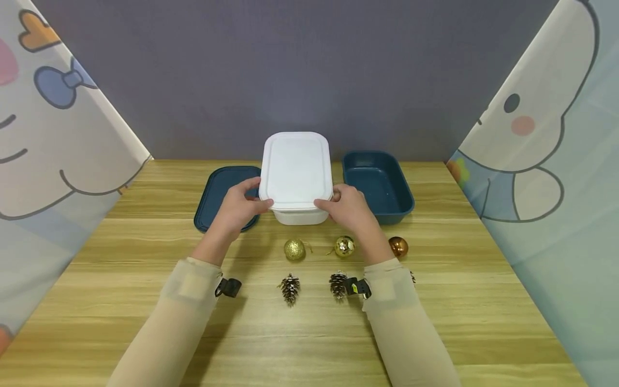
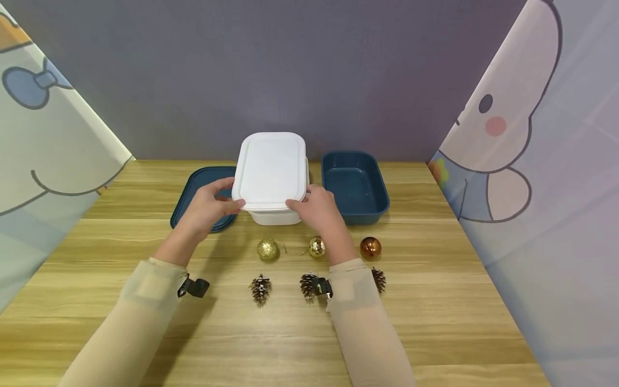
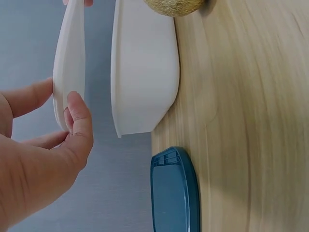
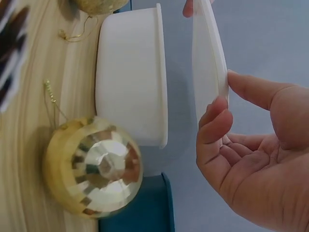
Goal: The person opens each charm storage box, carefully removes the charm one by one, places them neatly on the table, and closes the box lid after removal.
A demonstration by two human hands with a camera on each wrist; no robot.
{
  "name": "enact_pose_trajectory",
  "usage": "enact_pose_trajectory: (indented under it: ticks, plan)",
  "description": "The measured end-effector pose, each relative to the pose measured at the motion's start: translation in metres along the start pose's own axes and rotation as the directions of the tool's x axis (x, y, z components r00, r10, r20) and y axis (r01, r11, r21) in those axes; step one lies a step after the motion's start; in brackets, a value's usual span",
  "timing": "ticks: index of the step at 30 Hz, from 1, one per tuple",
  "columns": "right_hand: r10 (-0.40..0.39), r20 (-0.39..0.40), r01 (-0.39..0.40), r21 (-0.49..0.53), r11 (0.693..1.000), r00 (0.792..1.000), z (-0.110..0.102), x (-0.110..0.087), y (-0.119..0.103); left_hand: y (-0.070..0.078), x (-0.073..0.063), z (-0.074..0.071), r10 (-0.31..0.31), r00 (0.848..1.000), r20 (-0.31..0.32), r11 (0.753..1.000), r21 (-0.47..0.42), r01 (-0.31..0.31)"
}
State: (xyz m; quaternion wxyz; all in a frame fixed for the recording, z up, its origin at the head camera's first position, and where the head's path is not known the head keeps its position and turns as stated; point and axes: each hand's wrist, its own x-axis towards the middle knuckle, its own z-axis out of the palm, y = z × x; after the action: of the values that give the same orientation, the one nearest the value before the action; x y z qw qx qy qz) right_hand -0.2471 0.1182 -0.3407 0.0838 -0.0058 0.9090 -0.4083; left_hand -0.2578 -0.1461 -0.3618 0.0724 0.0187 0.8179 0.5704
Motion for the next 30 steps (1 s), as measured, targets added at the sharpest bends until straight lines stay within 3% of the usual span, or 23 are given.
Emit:
enact_pose_trajectory:
  ticks: [18,30]
  plan:
    - [0.053,0.053,-0.05,-0.065,0.997,0.997,0.01,0.011,0.014,-0.013,0.012,0.009,-0.029,0.998,0.06,0.998,0.052,0.026]
    - [0.057,0.048,-0.053,-0.087,0.995,0.997,0.012,0.013,0.018,-0.011,0.01,0.014,-0.041,0.998,0.043,0.996,0.085,0.037]
